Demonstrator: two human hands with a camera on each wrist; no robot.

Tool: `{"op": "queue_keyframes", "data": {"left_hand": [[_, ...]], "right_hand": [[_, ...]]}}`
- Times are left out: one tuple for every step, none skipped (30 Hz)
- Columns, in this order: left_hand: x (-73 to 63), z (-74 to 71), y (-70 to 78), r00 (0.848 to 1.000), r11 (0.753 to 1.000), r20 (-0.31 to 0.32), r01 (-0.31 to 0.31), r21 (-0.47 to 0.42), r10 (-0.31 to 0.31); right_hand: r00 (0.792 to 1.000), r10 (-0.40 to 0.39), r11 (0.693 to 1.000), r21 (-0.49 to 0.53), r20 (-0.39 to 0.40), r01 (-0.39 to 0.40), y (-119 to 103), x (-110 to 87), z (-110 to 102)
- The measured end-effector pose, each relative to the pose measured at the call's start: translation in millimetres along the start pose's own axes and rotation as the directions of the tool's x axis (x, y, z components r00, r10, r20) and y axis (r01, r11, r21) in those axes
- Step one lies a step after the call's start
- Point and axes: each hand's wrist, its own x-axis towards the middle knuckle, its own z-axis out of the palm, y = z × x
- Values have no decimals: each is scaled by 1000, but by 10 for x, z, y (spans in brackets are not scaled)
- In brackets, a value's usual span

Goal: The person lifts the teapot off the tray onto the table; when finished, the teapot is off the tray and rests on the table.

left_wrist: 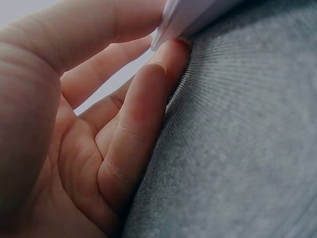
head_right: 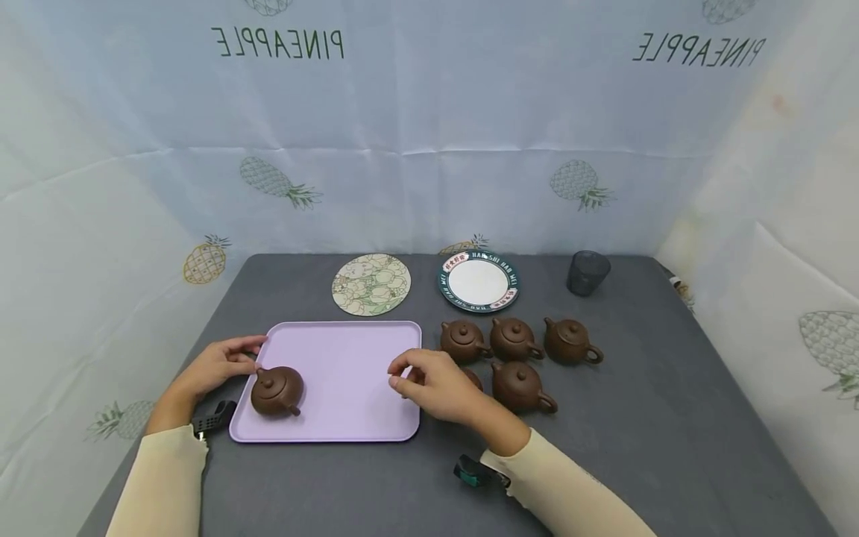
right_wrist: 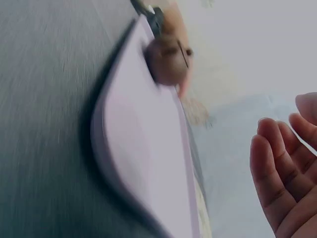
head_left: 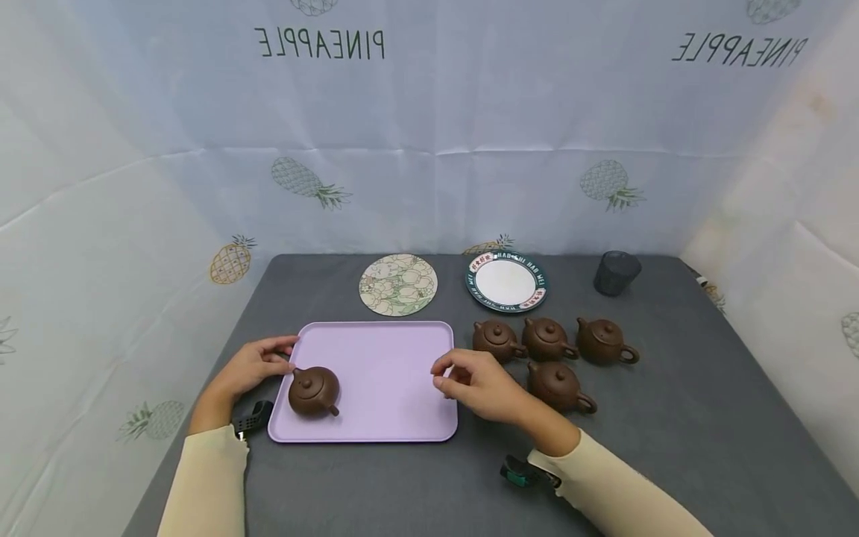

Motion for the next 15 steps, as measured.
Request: {"op": "queue_keyframes", "data": {"left_hand": [[6, 0, 6, 1000, 1000, -3, 2, 0, -2], [9, -2, 11, 1000, 1000, -4, 1, 0, -1], [10, -3, 16, 1000, 1000, -4, -1, -2, 1], [10, -4, 21, 1000, 1000, -2, -1, -5, 1], [11, -4, 24, 1000, 1000, -1, -2, -9, 2], [12, -3, 27, 1000, 1000, -2, -1, -12, 1], [11, -1, 30, 1000, 1000, -2, 1, -17, -1], [11, 0, 33, 1000, 1000, -1, 2, -21, -2], [9, 3, 34, 1000, 1000, 0, 3, -24, -3], [8, 4, 34, 1000, 1000, 1, 5, -26, -5], [6, 4, 33, 1000, 1000, 2, 5, -26, -5], [4, 6, 31, 1000, 1000, 2, 5, -25, -5], [3, 6, 26, 1000, 1000, 2, 7, -22, -7], [4, 7, 21, 1000, 1000, 1, 8, -19, -8], [4, 9, 17, 1000, 1000, 2, 6, -18, -6]], "right_hand": [[1000, -8, 1000, 2, 16, 8, -27, 38, 55], [999, -12, 1000, 2, 34, 12, -41, 78, 114], [999, -18, 1000, 1, 51, 18, -56, 119, 172], [998, -16, 1000, -1, 68, 16, -71, 158, 231], [996, -14, 1000, -5, 83, 14, -80, 198, 292], [995, -8, 1000, -6, 96, 9, -83, 238, 355], [994, 1, 1000, 0, 107, -1, -86, 275, 419], [993, 9, 1000, 5, 117, -10, -86, 312, 484], [992, 22, 1000, 9, 124, -23, -88, 347, 547], [991, 33, 999, 12, 130, -35, -89, 381, 609], [990, 41, 999, 13, 133, -43, -87, 415, 671], [990, 48, 999, 10, 134, -50, -85, 446, 730], [990, 52, 999, 2, 134, -52, -83, 477, 785], [989, 56, 998, -5, 134, -56, -80, 508, 837], [989, 57, 998, -14, 133, -56, -75, 538, 889]]}}
